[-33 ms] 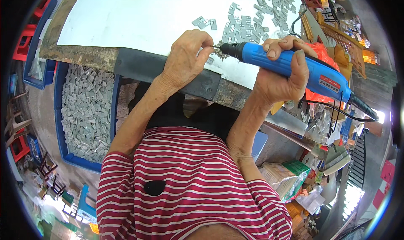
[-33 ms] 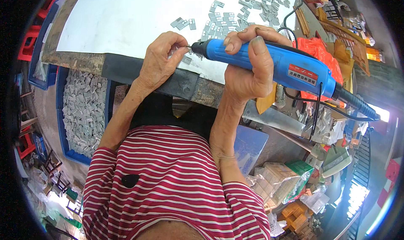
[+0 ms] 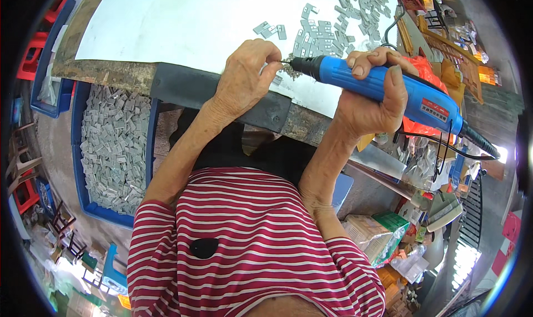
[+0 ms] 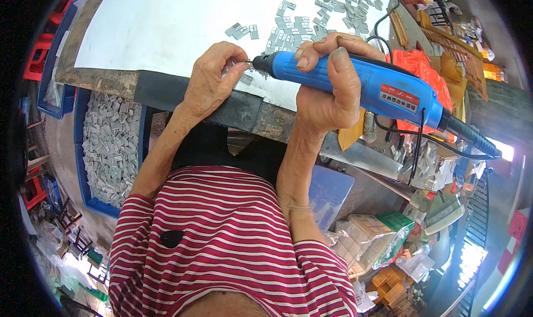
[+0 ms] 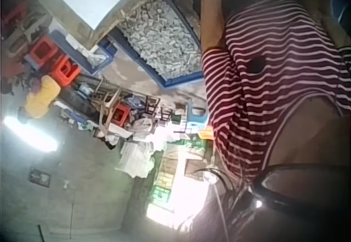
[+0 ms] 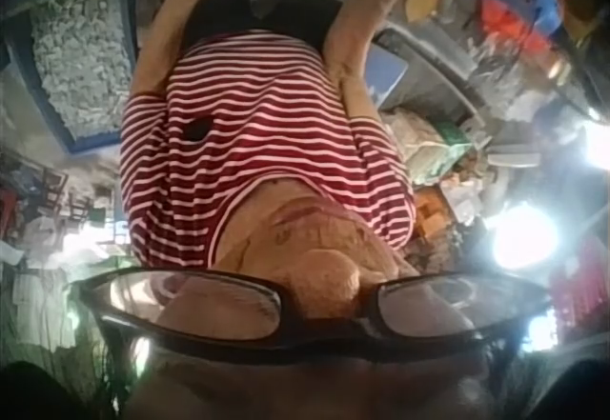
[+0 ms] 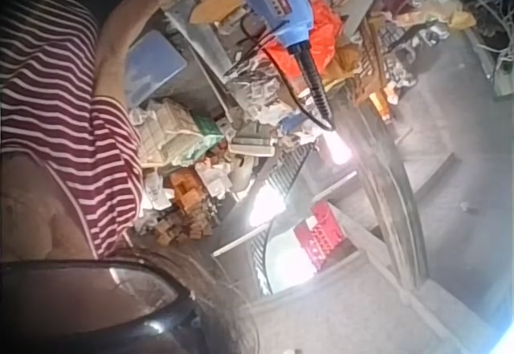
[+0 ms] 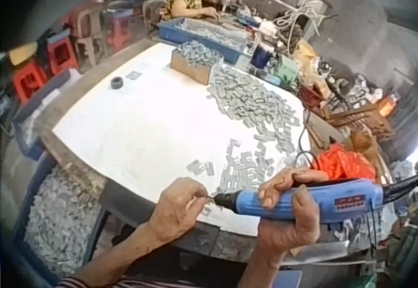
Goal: Assembling small metal components using a motorized screwdriver on a workbench.
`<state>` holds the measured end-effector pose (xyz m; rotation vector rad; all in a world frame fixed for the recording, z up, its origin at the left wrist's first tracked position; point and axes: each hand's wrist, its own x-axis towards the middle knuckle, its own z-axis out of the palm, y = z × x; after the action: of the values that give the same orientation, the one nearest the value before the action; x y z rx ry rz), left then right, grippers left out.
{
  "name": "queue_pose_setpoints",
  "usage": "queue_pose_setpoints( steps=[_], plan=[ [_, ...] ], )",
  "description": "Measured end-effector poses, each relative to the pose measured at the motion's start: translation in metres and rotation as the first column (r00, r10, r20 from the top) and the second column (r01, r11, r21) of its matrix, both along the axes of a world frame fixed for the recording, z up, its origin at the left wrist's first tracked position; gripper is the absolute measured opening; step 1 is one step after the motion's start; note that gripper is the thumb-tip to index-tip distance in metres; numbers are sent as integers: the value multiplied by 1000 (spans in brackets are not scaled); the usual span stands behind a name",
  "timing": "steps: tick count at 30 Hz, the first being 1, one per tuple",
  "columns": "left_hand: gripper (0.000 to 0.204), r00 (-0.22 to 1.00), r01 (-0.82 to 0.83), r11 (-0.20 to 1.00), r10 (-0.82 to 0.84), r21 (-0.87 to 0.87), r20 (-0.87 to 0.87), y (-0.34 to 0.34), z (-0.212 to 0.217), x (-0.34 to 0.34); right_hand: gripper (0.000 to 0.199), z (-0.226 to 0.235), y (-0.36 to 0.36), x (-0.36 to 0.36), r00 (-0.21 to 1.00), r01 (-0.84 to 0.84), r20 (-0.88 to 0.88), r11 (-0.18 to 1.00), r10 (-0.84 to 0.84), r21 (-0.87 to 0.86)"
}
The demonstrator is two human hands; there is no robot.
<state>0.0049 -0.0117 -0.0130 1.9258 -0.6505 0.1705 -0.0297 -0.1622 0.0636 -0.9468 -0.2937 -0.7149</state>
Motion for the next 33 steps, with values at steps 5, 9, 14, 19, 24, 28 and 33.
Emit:
queue_pose_setpoints(
  steps=[5,9,14,19,24,28,33],
  plan=[
    [9,1000,5,999,-6,-44,-20,-2,0,0,24,0,1,0,1000,-3,-18,1000,3,-13],
    [8,1000,13,998,-13,-66,-12,-2,1,-1,24,1,3,-1,1000,11,-27,1000,-12,-11],
    [8,998,28,999,-26,-35,66,-1,-1,-1,22,1,5,-4,999,18,-36,997,-21,-76],
    [7,999,32,999,-30,-41,45,0,-2,-1,21,-1,5,-4,1000,21,-17,997,-23,-71],
    [8,999,38,999,-38,-34,19,-1,-2,-2,21,-2,3,-6,999,36,-26,996,-39,-78],
    [10,999,44,999,-44,-32,-9,-2,-1,-3,21,-2,1,-8,999,25,-35,998,-27,-58],
    [13,999,36,999,-36,-28,6,0,-2,-3,21,-1,0,-8,999,28,-33,998,-29,-48]
  ],
)
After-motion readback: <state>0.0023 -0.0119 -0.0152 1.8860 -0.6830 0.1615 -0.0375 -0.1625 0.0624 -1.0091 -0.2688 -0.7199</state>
